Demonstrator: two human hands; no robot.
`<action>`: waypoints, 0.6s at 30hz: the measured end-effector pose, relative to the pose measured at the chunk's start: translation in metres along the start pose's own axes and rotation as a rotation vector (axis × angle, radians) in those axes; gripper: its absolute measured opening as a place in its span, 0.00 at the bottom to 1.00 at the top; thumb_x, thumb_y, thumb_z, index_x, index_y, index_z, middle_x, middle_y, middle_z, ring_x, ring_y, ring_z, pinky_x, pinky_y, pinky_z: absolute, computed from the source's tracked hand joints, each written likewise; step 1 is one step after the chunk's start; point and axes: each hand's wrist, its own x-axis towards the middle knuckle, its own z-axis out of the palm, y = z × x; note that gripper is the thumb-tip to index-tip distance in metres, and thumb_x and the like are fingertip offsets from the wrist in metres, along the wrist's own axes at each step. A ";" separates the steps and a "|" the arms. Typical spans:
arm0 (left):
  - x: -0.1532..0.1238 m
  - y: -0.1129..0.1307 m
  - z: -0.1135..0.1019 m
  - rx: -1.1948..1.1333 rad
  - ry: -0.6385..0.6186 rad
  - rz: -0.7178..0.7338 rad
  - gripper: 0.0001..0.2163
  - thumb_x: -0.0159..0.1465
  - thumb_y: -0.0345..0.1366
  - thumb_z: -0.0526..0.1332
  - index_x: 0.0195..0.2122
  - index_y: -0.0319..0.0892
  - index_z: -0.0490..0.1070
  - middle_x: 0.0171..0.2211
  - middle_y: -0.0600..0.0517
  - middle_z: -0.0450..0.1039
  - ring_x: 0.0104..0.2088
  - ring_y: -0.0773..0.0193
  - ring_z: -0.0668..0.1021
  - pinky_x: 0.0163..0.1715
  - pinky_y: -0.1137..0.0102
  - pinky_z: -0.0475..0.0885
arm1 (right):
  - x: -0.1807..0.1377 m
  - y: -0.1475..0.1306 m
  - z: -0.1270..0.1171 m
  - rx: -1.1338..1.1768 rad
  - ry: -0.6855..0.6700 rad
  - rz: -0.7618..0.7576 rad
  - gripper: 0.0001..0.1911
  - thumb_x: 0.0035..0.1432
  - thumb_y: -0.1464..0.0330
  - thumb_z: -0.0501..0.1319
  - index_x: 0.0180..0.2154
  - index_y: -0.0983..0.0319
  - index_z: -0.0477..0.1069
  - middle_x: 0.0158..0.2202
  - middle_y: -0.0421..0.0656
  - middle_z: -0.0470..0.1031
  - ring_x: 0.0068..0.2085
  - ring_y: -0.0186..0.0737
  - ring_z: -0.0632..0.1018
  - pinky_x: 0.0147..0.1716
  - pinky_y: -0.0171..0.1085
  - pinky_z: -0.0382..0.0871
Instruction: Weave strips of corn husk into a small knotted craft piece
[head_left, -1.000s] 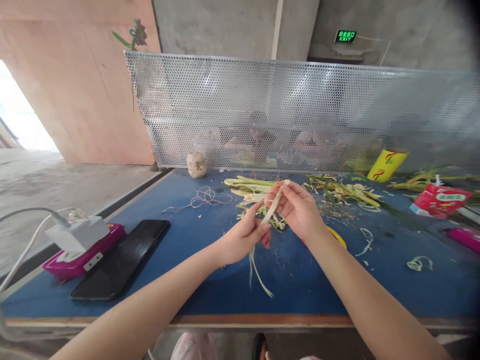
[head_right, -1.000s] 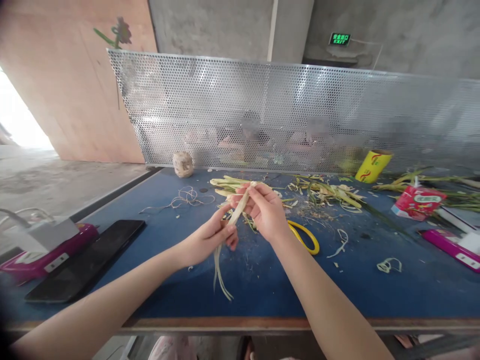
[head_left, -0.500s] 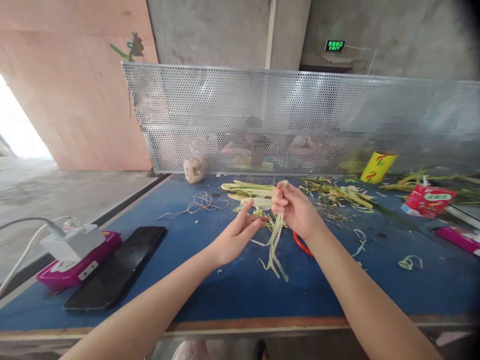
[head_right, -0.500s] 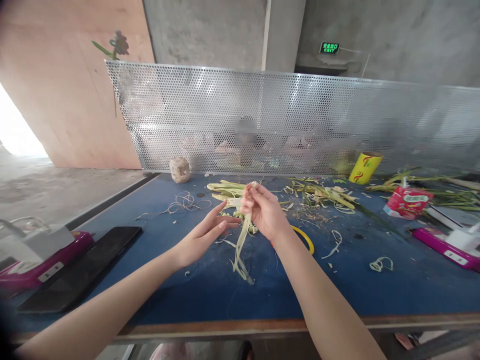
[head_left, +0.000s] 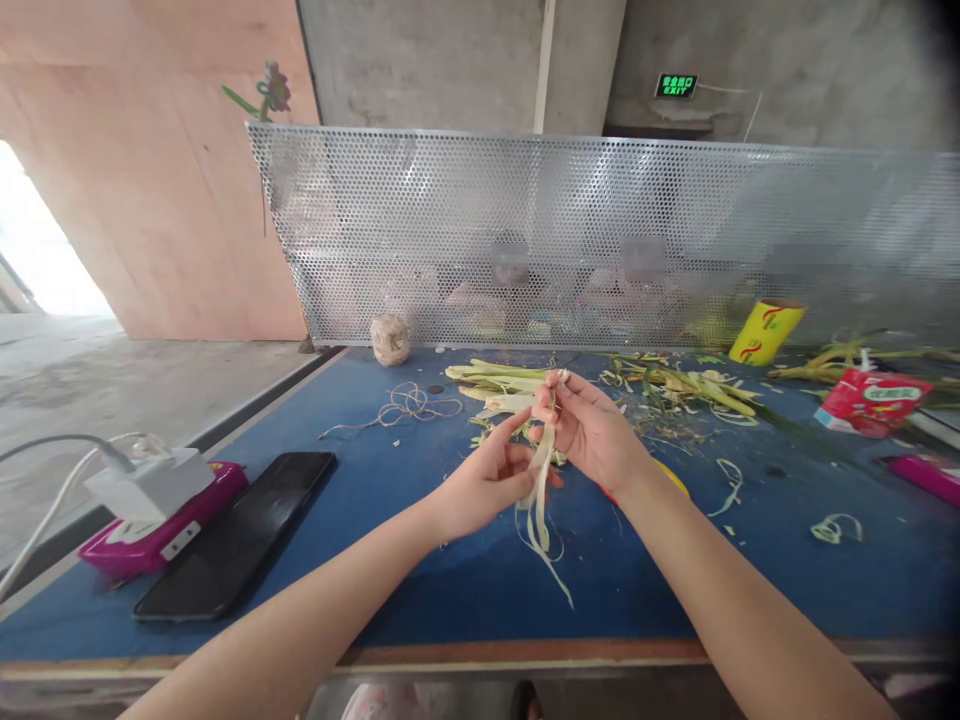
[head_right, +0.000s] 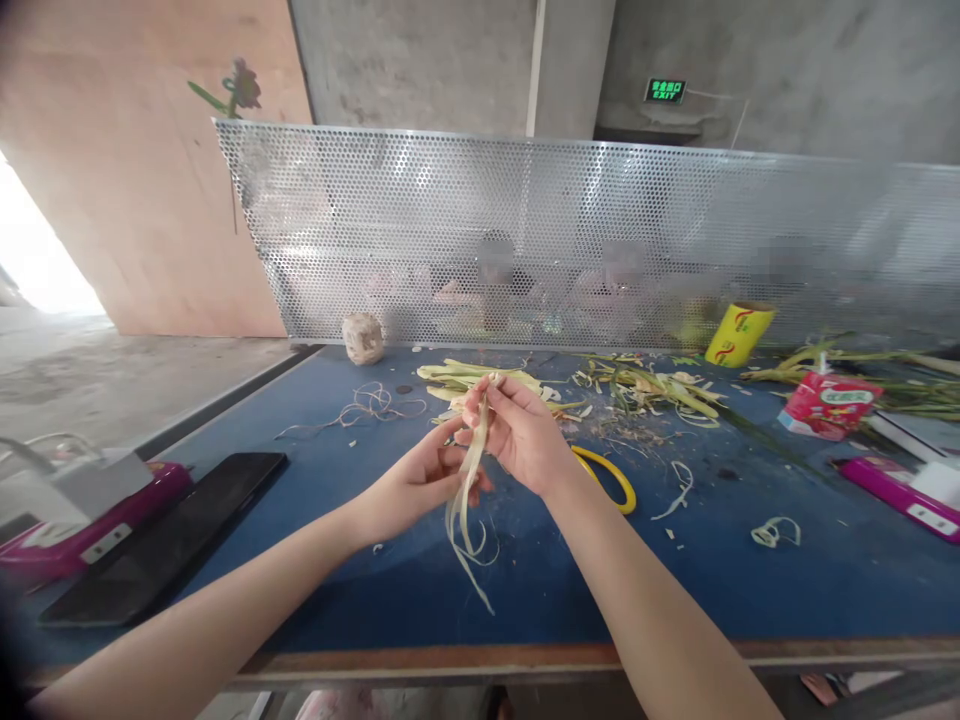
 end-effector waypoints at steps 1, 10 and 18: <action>0.000 -0.001 0.000 0.015 0.003 -0.002 0.30 0.58 0.34 0.58 0.59 0.43 0.44 0.31 0.51 0.71 0.29 0.68 0.73 0.32 0.69 0.66 | 0.000 -0.001 0.000 -0.002 0.009 -0.002 0.04 0.52 0.66 0.58 0.31 0.58 0.63 0.28 0.37 0.63 0.24 0.29 0.64 0.24 0.32 0.65; -0.004 -0.008 -0.010 0.355 -0.001 -0.053 0.39 0.49 0.22 0.54 0.61 0.40 0.37 0.30 0.53 0.69 0.30 0.66 0.70 0.35 0.66 0.64 | 0.002 -0.031 0.002 -0.394 0.072 -0.221 0.03 0.56 0.65 0.54 0.33 0.56 0.63 0.24 0.36 0.59 0.20 0.29 0.56 0.20 0.33 0.54; -0.007 0.008 -0.015 0.178 0.274 -0.047 0.41 0.49 0.28 0.59 0.62 0.45 0.37 0.60 0.39 0.48 0.61 0.46 0.49 0.52 0.54 0.52 | 0.005 -0.065 0.027 -0.779 -0.169 -0.050 0.06 0.58 0.65 0.54 0.33 0.61 0.66 0.26 0.38 0.66 0.23 0.29 0.63 0.24 0.33 0.59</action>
